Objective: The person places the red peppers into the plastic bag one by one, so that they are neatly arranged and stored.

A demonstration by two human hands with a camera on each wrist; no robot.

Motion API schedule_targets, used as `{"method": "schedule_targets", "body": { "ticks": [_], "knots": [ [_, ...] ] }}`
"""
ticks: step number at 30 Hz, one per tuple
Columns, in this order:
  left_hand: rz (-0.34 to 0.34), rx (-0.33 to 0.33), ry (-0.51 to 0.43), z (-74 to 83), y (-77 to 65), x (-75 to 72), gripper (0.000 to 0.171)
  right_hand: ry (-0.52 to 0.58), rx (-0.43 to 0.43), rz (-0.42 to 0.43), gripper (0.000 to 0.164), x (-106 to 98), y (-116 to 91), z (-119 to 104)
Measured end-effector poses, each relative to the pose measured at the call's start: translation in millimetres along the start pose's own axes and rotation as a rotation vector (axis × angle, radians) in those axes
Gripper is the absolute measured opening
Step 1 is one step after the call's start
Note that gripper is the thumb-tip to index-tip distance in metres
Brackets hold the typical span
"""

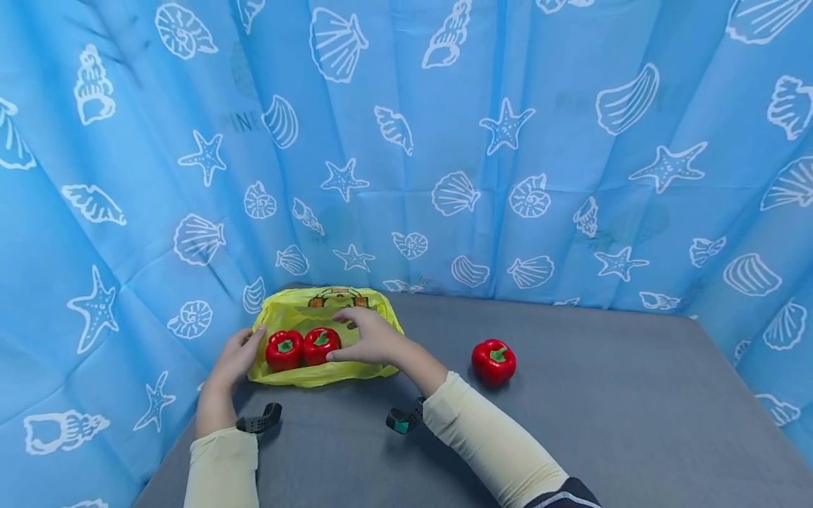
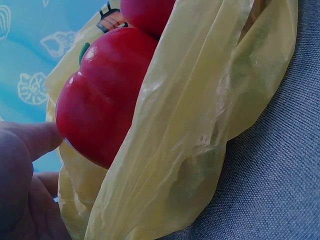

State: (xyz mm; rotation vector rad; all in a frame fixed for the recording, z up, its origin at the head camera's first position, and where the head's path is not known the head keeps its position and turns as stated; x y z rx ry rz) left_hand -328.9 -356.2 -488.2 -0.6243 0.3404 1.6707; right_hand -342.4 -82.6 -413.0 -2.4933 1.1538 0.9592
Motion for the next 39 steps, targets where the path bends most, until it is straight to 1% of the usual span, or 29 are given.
{"method": "schedule_targets", "body": {
  "ticks": [2, 4, 9, 12, 16, 19, 25, 29, 32, 35, 39],
  "knots": [
    [0.001, 0.002, 0.002, 0.2, 0.6, 0.3, 0.08, 0.028, -0.02, 0.015, 0.067, -8.0, -14.9, -1.0],
    [-0.001, -0.002, 0.006, 0.3, 0.9, 0.7, 0.082, 0.018, -0.042, 0.037, 0.063, -15.8, -30.2, -1.4],
    [-0.009, -0.01, 0.02, -0.2, 1.6, 2.8, 0.089, -0.06, -0.098, 0.12, 0.055, -34.3, -67.7, -0.9],
    [-0.007, -0.012, 0.026, -0.4, 1.8, 4.1, 0.087, -0.096, -0.113, 0.156, 0.053, -42.0, -89.2, 2.7],
    [-0.005, -0.012, 0.033, -0.6, 1.2, 6.1, 0.084, -0.116, -0.089, 0.168, 0.052, -47.8, -115.5, 13.2],
    [-0.004, -0.005, 0.035, 0.2, 0.4, 5.5, 0.085, -0.137, -0.057, 0.194, 0.052, -53.0, -131.1, 20.8],
    [0.014, 0.004, 0.033, 0.5, -1.8, -1.2, 0.08, -0.187, -0.031, 0.269, 0.05, -62.9, -148.8, 25.8],
    [0.0, 0.002, 0.03, -0.2, -2.3, 0.4, 0.084, -0.198, -0.026, 0.325, 0.047, -70.6, -158.4, 26.5],
    [-0.008, -0.008, 0.031, -2.6, -2.0, 2.6, 0.087, -0.216, -0.022, 0.36, 0.049, -74.5, -164.8, 27.2],
    [-0.014, -0.022, 0.03, -4.5, -2.1, 3.8, 0.089, -0.234, -0.02, 0.372, 0.05, -75.8, -168.8, 27.4],
    [-0.014, -0.027, 0.021, -3.9, -1.8, 4.1, 0.09, -0.237, -0.033, 0.363, 0.05, -76.9, -170.0, 25.3]
  ]
}}
Point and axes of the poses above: each hand's wrist, its own y-axis towards the middle knuckle, its own x-axis out of the palm, z = x × y, the point moved 10 cm from there along y, towards the middle knuckle, and after that the axes turned 4 degrees about x, right-handed, at the moved point
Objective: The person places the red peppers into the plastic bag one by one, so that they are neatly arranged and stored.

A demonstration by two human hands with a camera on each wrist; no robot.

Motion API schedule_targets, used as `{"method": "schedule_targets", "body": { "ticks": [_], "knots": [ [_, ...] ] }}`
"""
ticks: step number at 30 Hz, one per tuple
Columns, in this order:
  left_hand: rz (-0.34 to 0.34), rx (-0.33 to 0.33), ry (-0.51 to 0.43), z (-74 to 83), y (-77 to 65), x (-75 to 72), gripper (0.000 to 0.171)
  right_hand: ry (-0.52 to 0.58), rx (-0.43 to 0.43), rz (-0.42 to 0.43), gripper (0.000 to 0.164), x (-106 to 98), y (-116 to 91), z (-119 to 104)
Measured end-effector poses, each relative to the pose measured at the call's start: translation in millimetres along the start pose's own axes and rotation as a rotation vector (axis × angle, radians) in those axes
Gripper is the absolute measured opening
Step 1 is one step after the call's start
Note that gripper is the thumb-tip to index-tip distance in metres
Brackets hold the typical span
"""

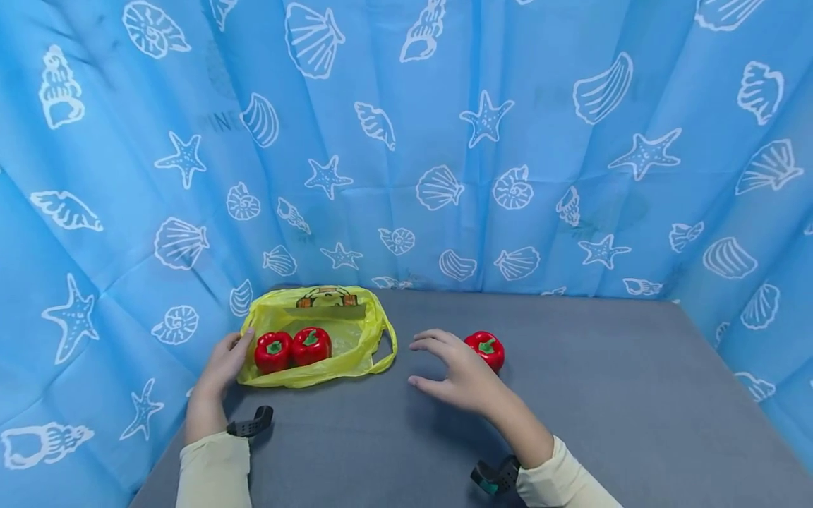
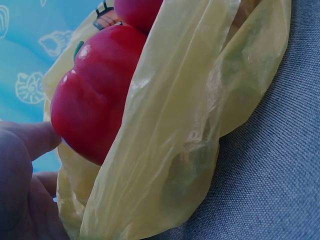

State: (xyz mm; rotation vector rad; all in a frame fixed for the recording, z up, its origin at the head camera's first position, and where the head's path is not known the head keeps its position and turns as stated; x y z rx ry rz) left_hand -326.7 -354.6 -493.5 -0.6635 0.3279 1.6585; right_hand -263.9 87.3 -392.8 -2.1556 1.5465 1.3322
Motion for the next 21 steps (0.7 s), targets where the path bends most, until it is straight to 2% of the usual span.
{"method": "schedule_targets", "body": {
  "ticks": [5, 15, 21],
  "knots": [
    [0.008, 0.0, -0.005, 0.7, 0.5, -1.4, 0.087, -0.006, 0.016, 0.012, 0.05, -4.4, 1.3, 4.3],
    [-0.002, 0.013, 0.002, 4.9, 0.3, -2.6, 0.087, -0.022, 0.049, 0.092, 0.049, -23.7, -0.6, 31.9],
    [-0.007, -0.006, -0.002, -0.4, -0.3, -1.2, 0.089, -0.039, 0.068, 0.13, 0.049, -31.6, -0.9, 44.5]
  ]
}}
Point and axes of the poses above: each hand's wrist, its own y-axis towards the middle knuckle, its own x-axis out of the palm, z = x × y, the point moved 10 cm from there along y, towards the middle knuckle, and after that the axes turned 4 degrees about x, right-handed, at the moved point
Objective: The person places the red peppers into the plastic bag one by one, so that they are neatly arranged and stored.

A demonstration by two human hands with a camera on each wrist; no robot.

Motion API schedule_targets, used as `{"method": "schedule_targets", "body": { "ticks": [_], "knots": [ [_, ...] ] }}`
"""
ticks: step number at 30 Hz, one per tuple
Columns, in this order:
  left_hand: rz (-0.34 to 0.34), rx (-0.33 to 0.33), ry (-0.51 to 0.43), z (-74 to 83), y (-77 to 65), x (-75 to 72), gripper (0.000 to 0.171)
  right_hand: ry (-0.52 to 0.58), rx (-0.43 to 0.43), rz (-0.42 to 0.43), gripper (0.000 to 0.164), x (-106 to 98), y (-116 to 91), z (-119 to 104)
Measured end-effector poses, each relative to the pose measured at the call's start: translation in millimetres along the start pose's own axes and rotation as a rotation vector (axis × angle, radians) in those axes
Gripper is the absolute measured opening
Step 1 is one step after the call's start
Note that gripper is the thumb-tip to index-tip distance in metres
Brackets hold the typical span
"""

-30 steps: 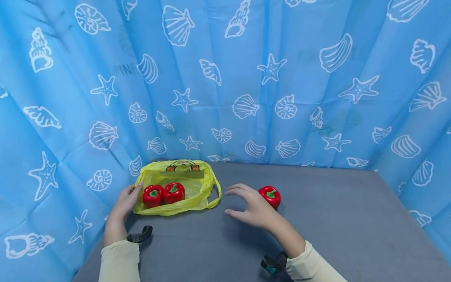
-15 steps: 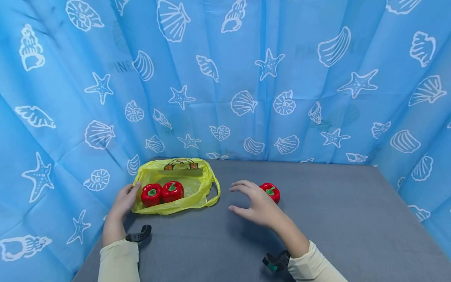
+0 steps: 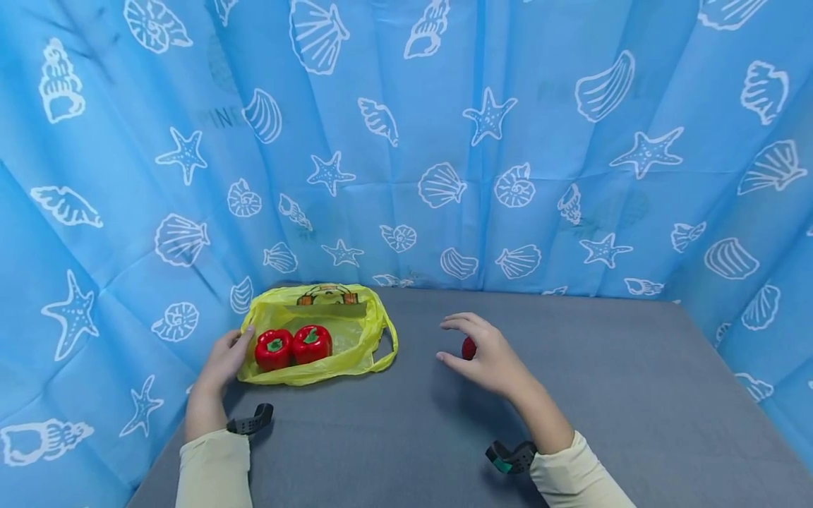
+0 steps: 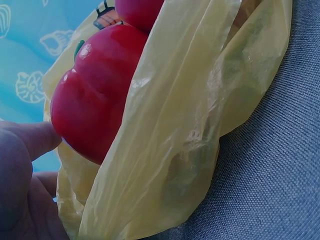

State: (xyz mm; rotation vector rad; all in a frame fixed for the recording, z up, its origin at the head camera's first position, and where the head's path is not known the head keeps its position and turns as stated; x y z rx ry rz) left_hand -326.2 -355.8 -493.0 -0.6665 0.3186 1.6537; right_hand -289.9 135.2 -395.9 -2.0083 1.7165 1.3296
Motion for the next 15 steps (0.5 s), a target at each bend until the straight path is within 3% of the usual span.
{"method": "schedule_targets", "body": {
  "ticks": [15],
  "knots": [
    [-0.007, 0.001, 0.007, 0.6, -0.4, 0.7, 0.09, -0.016, 0.086, 0.004, 0.045, -9.5, -0.5, 32.3]
  ]
}}
Point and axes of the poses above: each hand's wrist, its own y-axis towards the middle knuckle, its own x-axis out of the palm, z = x × y, the point moved 10 cm from there along y, towards the middle knuckle, and after that the axes turned 4 degrees about x, right-handed, at the moved point
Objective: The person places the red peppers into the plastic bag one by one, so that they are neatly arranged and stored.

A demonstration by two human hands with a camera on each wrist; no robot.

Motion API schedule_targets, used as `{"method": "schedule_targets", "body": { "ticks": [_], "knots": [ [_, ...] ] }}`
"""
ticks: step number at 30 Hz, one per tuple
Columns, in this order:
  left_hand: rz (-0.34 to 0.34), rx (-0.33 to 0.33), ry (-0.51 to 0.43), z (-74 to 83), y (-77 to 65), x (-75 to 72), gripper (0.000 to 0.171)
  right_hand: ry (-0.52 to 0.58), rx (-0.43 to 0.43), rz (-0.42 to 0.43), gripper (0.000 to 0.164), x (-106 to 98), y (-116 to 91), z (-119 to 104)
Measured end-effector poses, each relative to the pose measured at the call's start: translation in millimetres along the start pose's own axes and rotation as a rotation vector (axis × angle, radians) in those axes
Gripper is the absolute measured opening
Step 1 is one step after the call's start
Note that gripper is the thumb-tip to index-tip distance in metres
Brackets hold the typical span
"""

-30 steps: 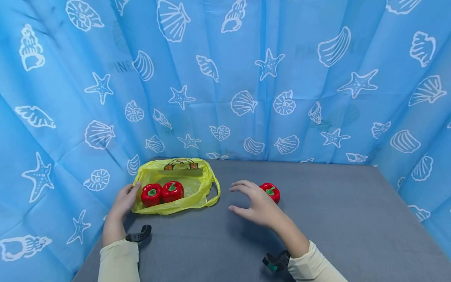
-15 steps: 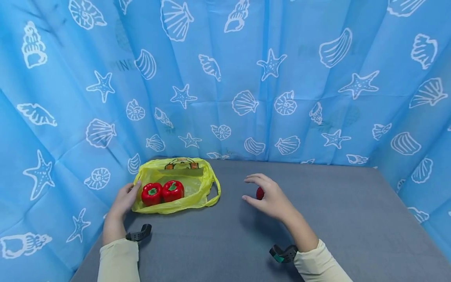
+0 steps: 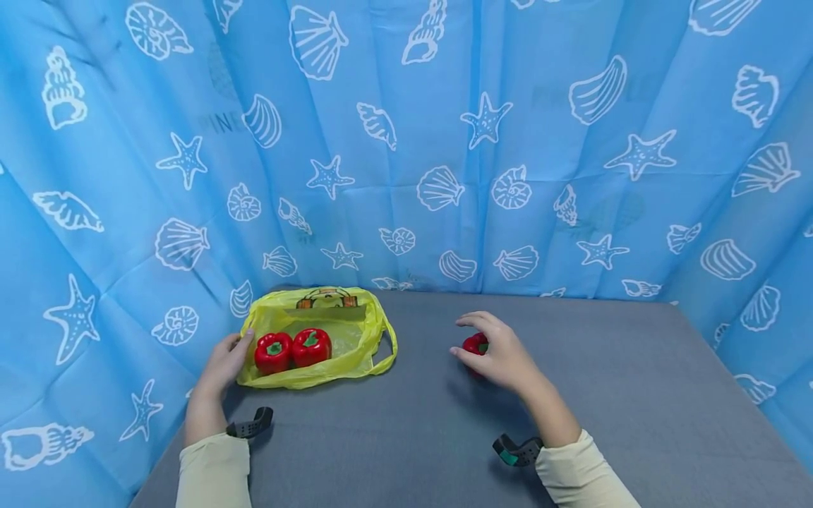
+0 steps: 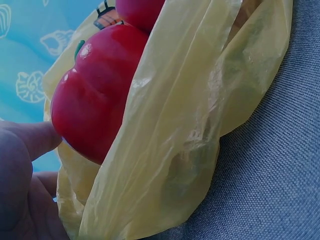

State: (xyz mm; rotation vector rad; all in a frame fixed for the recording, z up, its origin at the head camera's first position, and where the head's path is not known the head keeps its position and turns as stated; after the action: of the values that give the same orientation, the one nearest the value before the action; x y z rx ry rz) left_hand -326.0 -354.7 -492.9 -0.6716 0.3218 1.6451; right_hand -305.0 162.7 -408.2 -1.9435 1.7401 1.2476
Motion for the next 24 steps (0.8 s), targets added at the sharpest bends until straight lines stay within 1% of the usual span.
{"method": "schedule_targets", "body": {
  "ticks": [5, 14, 18, 24],
  "knots": [
    [0.006, 0.001, 0.008, 0.2, -0.2, -0.5, 0.09, -0.018, 0.02, -0.009, 0.045, 1.2, 0.9, 8.3],
    [0.008, -0.004, 0.006, 0.2, -1.0, -0.6, 0.09, -0.013, 0.074, -0.029, 0.047, 3.3, -0.2, 23.3],
    [0.012, 0.003, 0.008, 0.6, -0.9, -1.0, 0.088, 0.004, 0.098, -0.046, 0.052, 6.3, -1.2, 30.8],
    [0.02, 0.019, 0.011, 1.2, 0.5, -2.6, 0.085, 0.034, 0.117, -0.067, 0.065, 10.6, -2.4, 41.0]
  ]
}}
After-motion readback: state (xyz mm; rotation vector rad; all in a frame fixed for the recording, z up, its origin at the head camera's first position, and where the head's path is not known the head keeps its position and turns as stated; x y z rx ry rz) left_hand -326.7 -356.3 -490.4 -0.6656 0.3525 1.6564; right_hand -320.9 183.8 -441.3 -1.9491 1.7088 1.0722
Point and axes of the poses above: each hand's wrist, its own y-axis towards the middle knuckle, its own x-axis out of the palm, z = x × y, the point moved 10 cm from there along y, towards the middle knuckle, and after that the axes turned 4 degrees about x, right-handed, at the moved point
